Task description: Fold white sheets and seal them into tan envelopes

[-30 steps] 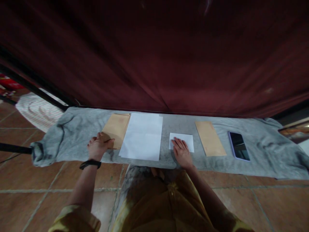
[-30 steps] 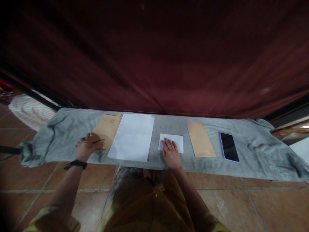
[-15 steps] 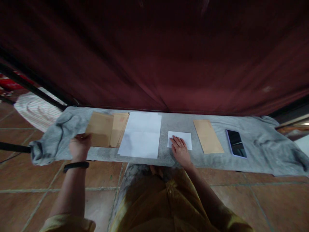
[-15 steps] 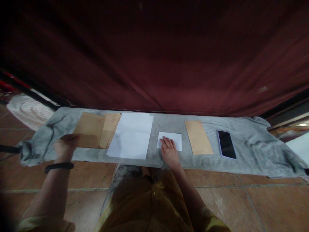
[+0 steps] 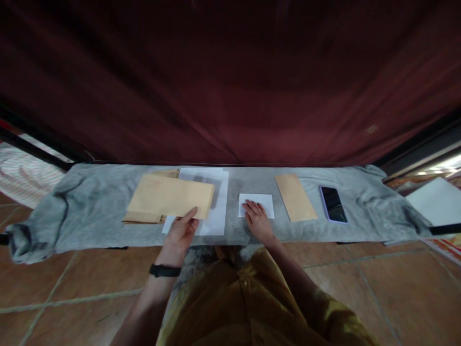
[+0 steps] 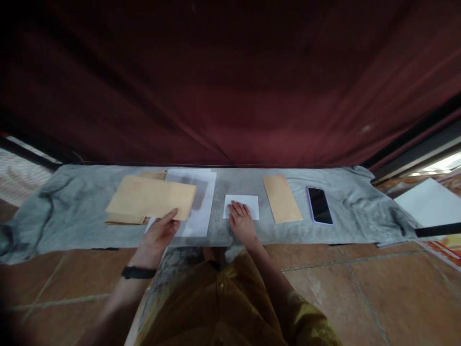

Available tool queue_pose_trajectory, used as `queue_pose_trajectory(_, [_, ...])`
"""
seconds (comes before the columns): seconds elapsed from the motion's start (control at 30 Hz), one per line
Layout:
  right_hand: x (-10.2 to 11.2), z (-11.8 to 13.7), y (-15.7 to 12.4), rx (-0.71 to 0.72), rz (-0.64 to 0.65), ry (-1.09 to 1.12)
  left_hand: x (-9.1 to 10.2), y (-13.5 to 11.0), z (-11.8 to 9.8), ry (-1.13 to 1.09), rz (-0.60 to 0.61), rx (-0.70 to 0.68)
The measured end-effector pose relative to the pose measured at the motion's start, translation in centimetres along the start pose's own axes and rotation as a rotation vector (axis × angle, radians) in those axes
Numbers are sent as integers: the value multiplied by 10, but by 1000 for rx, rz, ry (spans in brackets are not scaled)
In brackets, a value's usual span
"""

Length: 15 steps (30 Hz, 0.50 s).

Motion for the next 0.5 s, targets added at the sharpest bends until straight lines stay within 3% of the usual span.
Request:
queue_pose_trajectory(0.1, [5, 2, 4, -41, -7, 137, -22, -6, 47, -5, 30, 51])
queue_pose_trajectory(0.2, [11, 8, 10, -160, -82, 391, -34, -9, 74, -11, 32, 49])
queue_pose_trajectory(0.3, [14, 17, 15, -324, -108, 700, -40, -9, 88, 2, 42, 62])
queue_pose_trajectory(0.5, [5, 35, 24, -566, 2, 1223, -42, -7, 104, 0, 134, 153])
Point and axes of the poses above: each hand's wrist, its own y-axis towards the middle knuckle, its own x-axis out of the back of the hand, z = x × y, the point moved 1 cm from there along y, towards the middle knuckle, and after that the axes turned 7 degrees about y, right-handed, at the moved point
